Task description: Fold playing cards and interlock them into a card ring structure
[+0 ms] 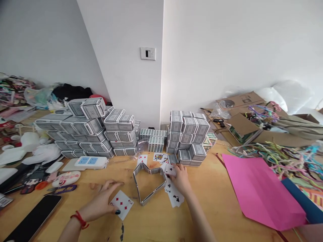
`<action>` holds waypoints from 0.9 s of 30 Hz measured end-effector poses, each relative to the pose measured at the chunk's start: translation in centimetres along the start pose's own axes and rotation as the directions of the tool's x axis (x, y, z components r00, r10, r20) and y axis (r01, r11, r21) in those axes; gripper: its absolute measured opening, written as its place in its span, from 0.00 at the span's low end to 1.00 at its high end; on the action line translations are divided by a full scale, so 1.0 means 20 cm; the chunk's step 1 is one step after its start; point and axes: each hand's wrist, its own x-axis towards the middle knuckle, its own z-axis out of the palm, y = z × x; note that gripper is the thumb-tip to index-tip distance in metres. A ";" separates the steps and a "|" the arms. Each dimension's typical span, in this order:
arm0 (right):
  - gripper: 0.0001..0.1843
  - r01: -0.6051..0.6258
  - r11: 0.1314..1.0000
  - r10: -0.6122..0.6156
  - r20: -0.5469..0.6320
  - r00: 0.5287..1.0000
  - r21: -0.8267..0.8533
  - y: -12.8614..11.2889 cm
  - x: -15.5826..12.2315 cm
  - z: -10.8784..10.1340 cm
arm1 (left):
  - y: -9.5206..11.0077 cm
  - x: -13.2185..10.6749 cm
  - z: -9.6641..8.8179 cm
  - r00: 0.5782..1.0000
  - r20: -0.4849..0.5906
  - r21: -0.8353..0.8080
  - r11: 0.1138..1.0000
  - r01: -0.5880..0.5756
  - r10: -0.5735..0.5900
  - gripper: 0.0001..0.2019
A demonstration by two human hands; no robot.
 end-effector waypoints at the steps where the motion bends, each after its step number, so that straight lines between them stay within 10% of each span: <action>1: 0.24 -0.015 1.000 0.015 -0.015 1.000 0.004 0.00 0.00 0.00 | 0.00 -0.01 0.02 1.000 -0.016 0.004 1.000 0.016 -0.016 0.34; 11: 0.28 -0.076 0.981 0.074 0.022 0.997 0.177 -0.02 -0.07 -0.06 | 0.03 0.11 0.08 0.971 -0.238 0.052 0.998 0.040 -0.027 0.13; 27: 0.19 -0.394 0.771 0.423 0.060 0.904 0.501 -0.11 0.12 -0.06 | 0.00 0.09 0.17 0.905 -0.424 0.094 0.995 0.016 0.025 0.14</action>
